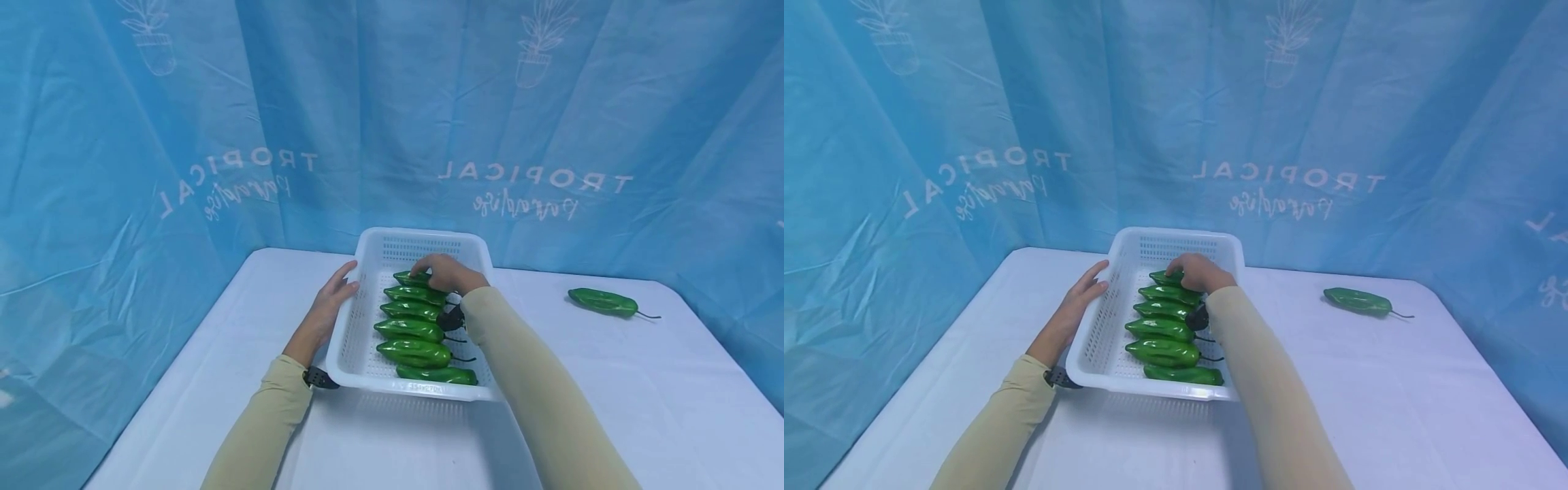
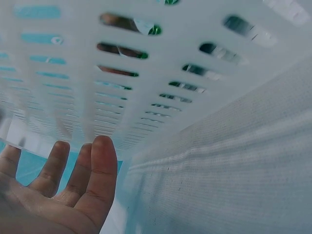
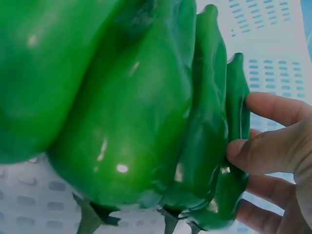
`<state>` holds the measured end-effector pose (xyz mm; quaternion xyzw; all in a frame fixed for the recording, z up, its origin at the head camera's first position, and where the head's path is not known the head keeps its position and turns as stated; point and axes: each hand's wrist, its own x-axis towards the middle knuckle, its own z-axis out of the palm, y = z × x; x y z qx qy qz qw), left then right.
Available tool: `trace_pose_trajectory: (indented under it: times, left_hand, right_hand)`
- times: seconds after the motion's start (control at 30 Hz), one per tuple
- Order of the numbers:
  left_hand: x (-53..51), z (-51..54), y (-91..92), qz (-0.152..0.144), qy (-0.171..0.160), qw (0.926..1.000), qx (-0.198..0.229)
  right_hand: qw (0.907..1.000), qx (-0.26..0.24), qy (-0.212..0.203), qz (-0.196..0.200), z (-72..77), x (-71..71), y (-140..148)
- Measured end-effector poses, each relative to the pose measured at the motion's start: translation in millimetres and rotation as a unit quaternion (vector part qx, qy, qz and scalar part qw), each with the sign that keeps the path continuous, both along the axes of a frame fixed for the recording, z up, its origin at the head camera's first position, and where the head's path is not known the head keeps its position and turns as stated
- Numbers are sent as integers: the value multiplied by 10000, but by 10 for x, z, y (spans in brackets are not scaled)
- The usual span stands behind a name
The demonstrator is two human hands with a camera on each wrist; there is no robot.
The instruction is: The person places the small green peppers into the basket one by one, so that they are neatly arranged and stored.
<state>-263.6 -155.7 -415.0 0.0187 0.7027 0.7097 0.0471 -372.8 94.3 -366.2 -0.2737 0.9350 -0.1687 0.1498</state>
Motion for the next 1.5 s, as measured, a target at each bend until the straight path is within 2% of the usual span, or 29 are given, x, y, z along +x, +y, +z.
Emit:
trace_pose_trajectory:
  times: [0.27, 0.5, 1.17, 1.37, 1.5]
  left_hand:
    - [23, 26, -2, -16, -7, 10000, -71]
    - [31, 38, 2, -62, -42, 10000, -41]
    - [38, 43, 18, -17, -23, 9999, -104]
    - [31, 46, 27, -63, -49, 9999, -141]
    - [42, 59, 3, -35, -83, 9999, -122]
  right_hand:
    - [9999, 28, -43, 109, -24, 10, -24]
    - [9994, -10, -343, 25, -22, 41, -30]
    - [9982, -192, -575, 32, -15, 33, 0]
    - [9965, -404, -725, 51, 101, 68, 56]
    - [9947, -700, -708, 246, 277, 100, 108]
